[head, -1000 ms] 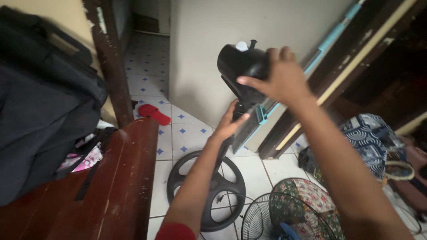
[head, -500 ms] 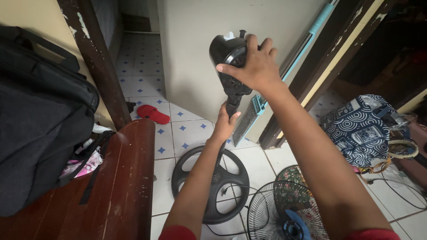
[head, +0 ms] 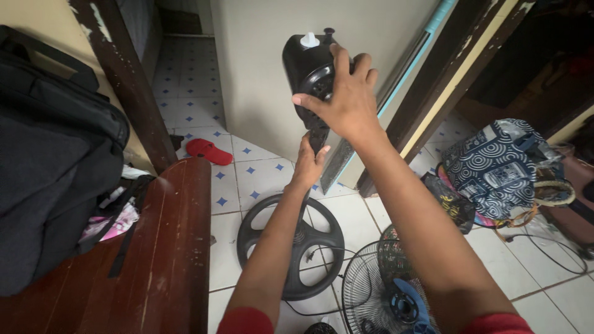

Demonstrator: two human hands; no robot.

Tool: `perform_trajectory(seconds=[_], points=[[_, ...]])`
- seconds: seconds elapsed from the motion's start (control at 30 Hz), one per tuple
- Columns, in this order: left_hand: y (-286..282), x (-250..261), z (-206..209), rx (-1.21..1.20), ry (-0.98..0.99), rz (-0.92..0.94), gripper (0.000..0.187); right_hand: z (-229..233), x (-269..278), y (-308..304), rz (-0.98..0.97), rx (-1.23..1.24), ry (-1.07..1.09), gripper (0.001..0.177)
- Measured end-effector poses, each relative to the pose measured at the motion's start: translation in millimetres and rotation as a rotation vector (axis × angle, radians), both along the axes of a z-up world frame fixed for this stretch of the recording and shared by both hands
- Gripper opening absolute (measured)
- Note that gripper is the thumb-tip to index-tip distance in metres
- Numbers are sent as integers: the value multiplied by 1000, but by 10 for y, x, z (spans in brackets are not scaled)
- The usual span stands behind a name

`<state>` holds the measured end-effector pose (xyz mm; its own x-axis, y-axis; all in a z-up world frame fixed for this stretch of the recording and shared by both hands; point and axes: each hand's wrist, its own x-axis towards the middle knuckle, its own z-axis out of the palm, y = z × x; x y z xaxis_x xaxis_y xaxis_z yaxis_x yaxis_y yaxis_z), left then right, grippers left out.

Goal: The person unplugs a standing fan and proceeds to disassemble it. They remove the front grill, unscrew the central nut to detach the blue fan blades, and then remove the rear grill. The components are placed on the floor.

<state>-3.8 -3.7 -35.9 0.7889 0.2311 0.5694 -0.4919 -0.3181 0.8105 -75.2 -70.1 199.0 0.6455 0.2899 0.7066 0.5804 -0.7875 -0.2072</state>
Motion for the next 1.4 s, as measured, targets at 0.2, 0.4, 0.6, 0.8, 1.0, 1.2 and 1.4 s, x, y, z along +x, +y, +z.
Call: perform_trajectory(seconds=[0.2, 0.4, 0.6, 0.8, 1.0, 1.2, 1.4], points=[[27, -14, 39, -16, -9, -26, 59, 70, -116, 223, -186, 18, 68, 102], [157, -42, 143, 14, 45, -91, 55, 80, 184, 91, -17, -57, 85, 105], [301, -84, 243, 71, 40, -218, 56, 171, 694, -353, 470, -19, 113, 92], [161, 42, 120, 19, 3, -139, 58, 119, 635, -255, 380, -18, 6, 87], [-55, 9, 16, 0, -38, 61, 56, 28, 403, -326, 355, 68, 1, 86], [-158, -150, 99, 1, -31, 185, 59, 146, 339, -556, 669, 192, 233, 79], [-75, -156, 142, 54, 18, 193, 65, 197, 257, -595, 670, 260, 413, 73]])
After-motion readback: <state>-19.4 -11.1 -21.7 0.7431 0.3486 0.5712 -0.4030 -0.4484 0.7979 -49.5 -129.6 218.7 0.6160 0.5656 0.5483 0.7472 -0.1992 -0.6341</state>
